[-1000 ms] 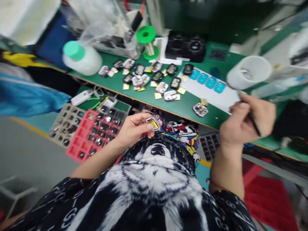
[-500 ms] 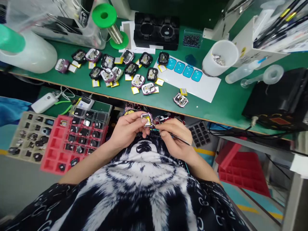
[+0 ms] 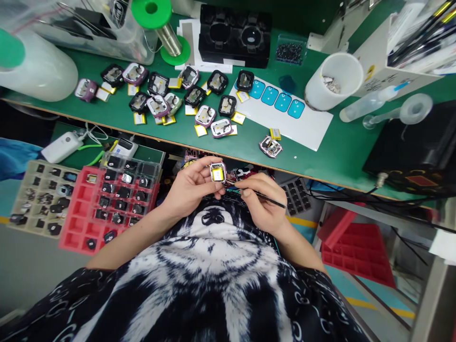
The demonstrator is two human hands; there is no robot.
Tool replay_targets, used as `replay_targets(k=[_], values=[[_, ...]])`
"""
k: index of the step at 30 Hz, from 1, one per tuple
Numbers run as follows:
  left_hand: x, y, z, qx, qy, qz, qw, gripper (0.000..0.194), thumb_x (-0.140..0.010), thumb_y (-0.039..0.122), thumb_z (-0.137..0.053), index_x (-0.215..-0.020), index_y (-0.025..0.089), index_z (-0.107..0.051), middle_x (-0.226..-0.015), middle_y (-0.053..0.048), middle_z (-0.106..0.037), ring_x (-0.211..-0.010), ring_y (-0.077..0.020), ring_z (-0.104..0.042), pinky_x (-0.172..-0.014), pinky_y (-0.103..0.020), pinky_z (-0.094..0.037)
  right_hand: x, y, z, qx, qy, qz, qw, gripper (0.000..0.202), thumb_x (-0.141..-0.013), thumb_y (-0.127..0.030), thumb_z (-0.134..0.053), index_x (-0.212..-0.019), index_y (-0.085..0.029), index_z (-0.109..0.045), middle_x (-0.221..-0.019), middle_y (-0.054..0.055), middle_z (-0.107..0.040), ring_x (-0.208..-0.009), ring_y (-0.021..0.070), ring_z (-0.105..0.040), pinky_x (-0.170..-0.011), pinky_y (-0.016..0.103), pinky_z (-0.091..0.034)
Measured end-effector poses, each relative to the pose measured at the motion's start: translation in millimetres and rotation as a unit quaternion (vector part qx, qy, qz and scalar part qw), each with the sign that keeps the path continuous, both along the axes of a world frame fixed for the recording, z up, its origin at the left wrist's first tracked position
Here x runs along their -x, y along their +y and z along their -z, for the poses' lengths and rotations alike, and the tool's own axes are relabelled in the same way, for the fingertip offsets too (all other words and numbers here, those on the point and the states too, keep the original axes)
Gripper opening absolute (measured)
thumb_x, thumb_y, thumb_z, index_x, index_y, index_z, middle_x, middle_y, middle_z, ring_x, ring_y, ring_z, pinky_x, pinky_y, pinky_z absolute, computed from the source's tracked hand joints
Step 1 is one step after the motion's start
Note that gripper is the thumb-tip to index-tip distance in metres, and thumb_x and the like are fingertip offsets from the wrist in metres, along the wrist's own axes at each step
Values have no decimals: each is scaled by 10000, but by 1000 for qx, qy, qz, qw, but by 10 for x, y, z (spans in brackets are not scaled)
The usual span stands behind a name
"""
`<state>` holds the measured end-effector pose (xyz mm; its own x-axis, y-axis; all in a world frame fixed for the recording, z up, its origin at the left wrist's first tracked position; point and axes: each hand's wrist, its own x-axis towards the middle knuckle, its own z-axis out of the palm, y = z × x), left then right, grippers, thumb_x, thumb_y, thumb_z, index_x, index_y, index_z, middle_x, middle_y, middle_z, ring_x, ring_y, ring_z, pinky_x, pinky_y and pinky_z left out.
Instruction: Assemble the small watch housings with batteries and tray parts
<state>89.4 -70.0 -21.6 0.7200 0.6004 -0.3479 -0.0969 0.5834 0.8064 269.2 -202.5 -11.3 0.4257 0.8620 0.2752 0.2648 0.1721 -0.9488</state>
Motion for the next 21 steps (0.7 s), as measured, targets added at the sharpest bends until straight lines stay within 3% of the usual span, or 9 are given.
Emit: replay_targets(k=[12, 16, 21], values=[[-2, -33, -45, -93, 27, 4, 995, 506, -894, 197, -889, -1355, 224, -683, -972, -23, -792, -760, -144, -778, -707, -258, -697, -45, 1, 99, 65, 7, -13, 998, 160, -1058, -348, -739, -1146, -298, -863, -914, 48, -786, -780, 212, -734, -686, 373, -608], [-3, -11, -44, -68, 17, 14, 997, 535, -885, 192, -904, -1366, 211, -669, -962, -29, -793, -780, -167, -794, -676, -264, -699, -25, 12, 150, 90, 149, -22, 985, 159, -1062, -376, -744, -1111, -287, -866, -849, 25, -745, -675, 161, -683, -593, 307, -568], [-5, 2, -36, -43, 6, 15, 999, 573, -871, 202, -929, -1378, 211, -662, -943, -23, -787, -772, -169, -796, -667, -269, -703, 18, 66, 213, 120, 361, -9, 925, 191, -1008, -453, -806, -1034, -270, -850, -719, -16, -675, -572, 128, -595, -508, 256, -483]])
